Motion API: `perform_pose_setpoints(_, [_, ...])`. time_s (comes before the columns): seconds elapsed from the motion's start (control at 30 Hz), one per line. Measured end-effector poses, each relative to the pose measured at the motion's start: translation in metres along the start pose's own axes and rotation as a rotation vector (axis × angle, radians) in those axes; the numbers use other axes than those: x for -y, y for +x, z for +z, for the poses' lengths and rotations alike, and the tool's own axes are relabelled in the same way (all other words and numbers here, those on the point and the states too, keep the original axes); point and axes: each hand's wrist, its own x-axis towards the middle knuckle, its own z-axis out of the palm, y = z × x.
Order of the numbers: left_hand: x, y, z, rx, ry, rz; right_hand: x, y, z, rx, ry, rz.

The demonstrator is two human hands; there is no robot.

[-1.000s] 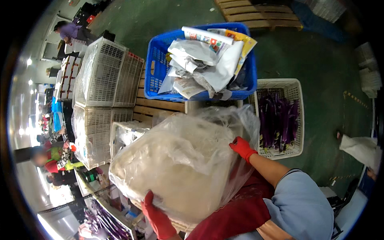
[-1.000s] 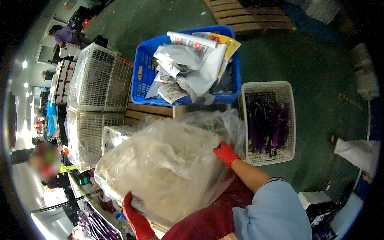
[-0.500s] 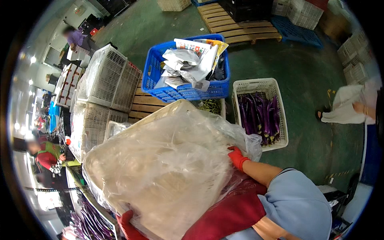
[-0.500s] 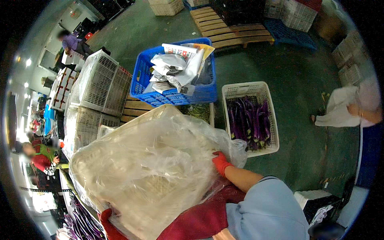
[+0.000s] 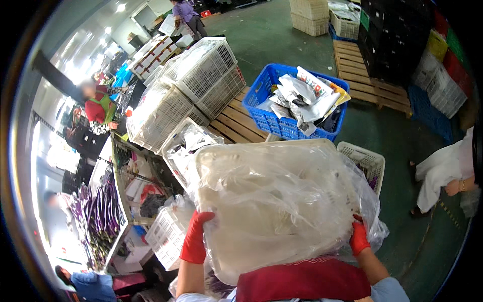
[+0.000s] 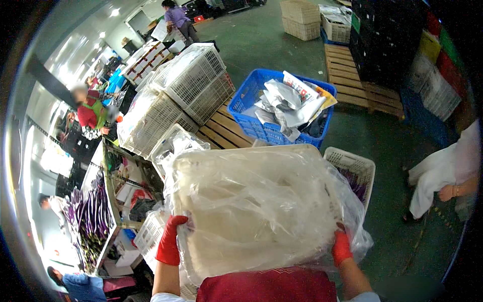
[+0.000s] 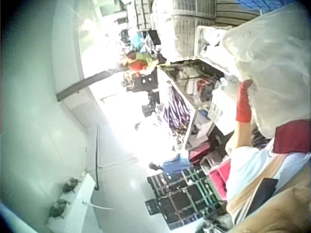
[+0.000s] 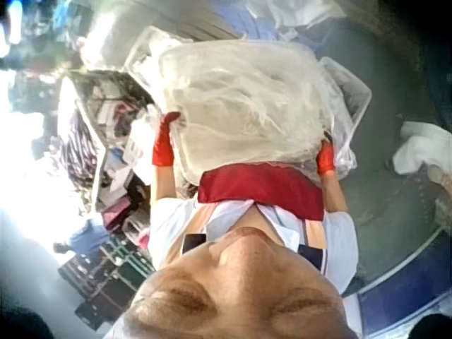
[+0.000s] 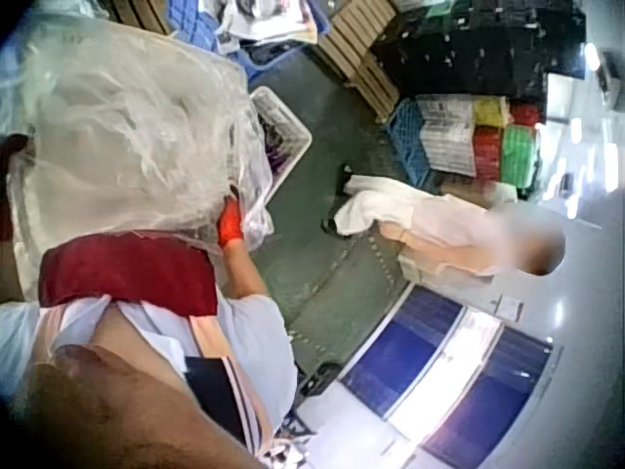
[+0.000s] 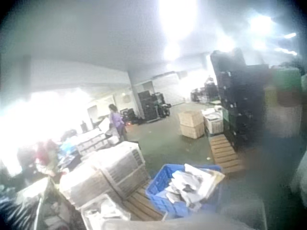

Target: The person sorts eggplants from a white crate, removing plastic liners and newspaper, then moves them to a metal table to be further organized by other workers. The person also uses scissors to trim the stems of some eggplants.

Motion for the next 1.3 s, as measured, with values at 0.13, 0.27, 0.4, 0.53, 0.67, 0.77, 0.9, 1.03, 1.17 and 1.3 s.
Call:
perform_pose_setpoints(0.13, [-0.006, 0.000, 0.046, -0.005, 0.057, -0.021, -0.004, 0.006, -0.047, -0.110, -0.139, -0.108])
perform_pose_setpoints(0.27, [-0.013, -0.009, 0.076, 0.068, 0.067, -0.058, -0.008, 0.010, -0.073, -0.108, -0.063, -0.207])
perform_pose_setpoints(0.4, [0.025, 0.058, 0.038, 0.234, 0.192, -0.048, -0.016, 0.006, -0.073, -0.050, 0.226, -0.157])
perform_pose_setpoints(0.53, [0.087, 0.131, -0.020, 0.231, 0.459, 0.045, -0.042, 0.034, -0.067, -0.083, -0.123, -0.192])
perform_pose_setpoints(0.67, [0.159, 0.152, -0.069, -0.143, 0.558, 0.162, -0.042, 0.029, -0.012, -0.070, -0.282, -0.134])
perform_pose_setpoints(0.77, [0.197, 0.163, -0.089, -0.394, 0.614, 0.047, -0.078, 0.087, -0.031, 0.024, -0.433, -0.139])
perform_pose_setpoints(0.9, [0.222, 0.154, -0.101, -0.510, 0.578, 0.031, -0.107, 0.144, -0.083, 0.186, -0.759, -0.077])
perform_pose_setpoints(1.03, [0.265, 0.155, -0.117, -0.617, 0.579, -0.008, -0.105, 0.180, -0.116, 0.445, -1.010, 0.035])
perform_pose_setpoints(1.17, [0.288, 0.155, -0.126, -0.575, 0.585, -0.007, -0.037, 0.122, -0.006, 0.374, -0.817, -0.186])
perform_pose_setpoints(1.3, [0.283, 0.162, -0.103, -0.110, 0.247, 0.311, 0.030, 0.048, 0.141, 0.443, -0.474, -0.067])
